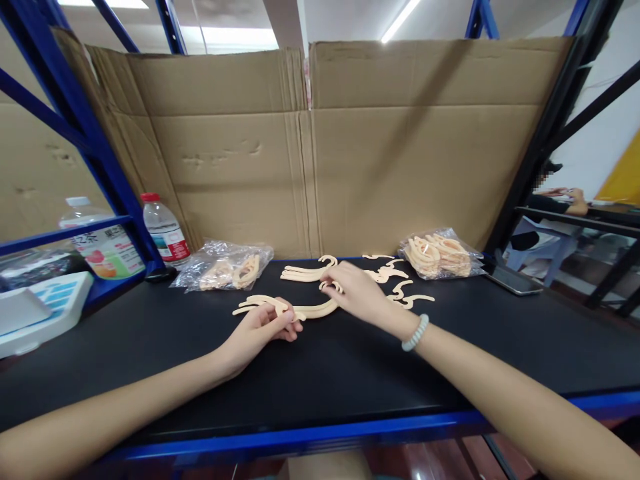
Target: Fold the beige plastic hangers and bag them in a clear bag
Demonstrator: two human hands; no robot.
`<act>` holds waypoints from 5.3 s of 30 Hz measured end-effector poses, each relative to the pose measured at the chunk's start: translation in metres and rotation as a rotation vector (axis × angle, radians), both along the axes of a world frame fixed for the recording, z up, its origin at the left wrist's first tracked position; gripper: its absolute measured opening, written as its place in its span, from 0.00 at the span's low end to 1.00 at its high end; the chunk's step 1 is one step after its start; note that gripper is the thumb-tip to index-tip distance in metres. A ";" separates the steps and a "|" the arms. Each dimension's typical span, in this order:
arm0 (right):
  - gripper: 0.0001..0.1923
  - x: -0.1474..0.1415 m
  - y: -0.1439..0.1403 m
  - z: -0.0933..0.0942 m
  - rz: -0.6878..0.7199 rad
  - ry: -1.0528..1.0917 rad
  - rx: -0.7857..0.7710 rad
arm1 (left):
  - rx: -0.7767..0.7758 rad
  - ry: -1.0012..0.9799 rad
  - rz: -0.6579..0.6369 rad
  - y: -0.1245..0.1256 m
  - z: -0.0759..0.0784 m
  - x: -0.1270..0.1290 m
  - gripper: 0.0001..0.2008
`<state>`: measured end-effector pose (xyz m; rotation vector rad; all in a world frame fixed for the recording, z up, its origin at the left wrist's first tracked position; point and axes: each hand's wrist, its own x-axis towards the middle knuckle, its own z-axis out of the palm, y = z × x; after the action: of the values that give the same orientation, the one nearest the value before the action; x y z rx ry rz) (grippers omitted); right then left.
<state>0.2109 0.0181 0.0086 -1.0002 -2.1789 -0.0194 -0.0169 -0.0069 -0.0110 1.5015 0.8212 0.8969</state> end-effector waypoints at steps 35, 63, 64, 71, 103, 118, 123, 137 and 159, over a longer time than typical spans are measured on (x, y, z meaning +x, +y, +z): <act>0.07 0.066 -0.006 -0.003 -0.073 0.096 0.017 | -0.263 -0.396 0.031 0.041 0.022 -0.033 0.16; 0.07 0.053 -0.023 0.002 -0.017 0.113 0.098 | -0.228 -0.353 0.185 0.033 0.021 -0.026 0.09; 0.07 0.052 -0.024 0.002 -0.016 0.114 0.102 | -0.222 -0.346 0.197 0.032 0.022 -0.026 0.10; 0.05 0.047 -0.029 0.001 -0.040 0.105 0.147 | -0.157 -0.364 0.254 0.032 0.018 -0.027 0.11; 0.13 0.055 -0.032 0.014 -0.027 0.309 -0.321 | 0.507 0.249 -0.151 -0.018 0.014 -0.010 0.06; 0.05 0.062 -0.032 0.014 -0.031 -0.286 -0.428 | 1.093 0.570 -0.441 -0.015 0.011 -0.014 0.06; 0.04 0.063 -0.030 0.012 -0.094 -0.358 -0.409 | 1.151 0.629 -0.437 -0.015 0.011 -0.014 0.05; 0.06 0.066 -0.027 0.009 -0.135 -0.398 -0.432 | 1.154 0.680 -0.394 -0.013 0.012 -0.013 0.06; 0.05 0.063 -0.024 0.006 -0.183 -0.373 -0.392 | 1.036 0.793 -0.139 -0.005 0.005 -0.013 0.05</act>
<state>0.2735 -0.0062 0.0142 -1.5168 -2.4746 0.1536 -0.0300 -0.0119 -0.0065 2.8946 0.8014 0.6086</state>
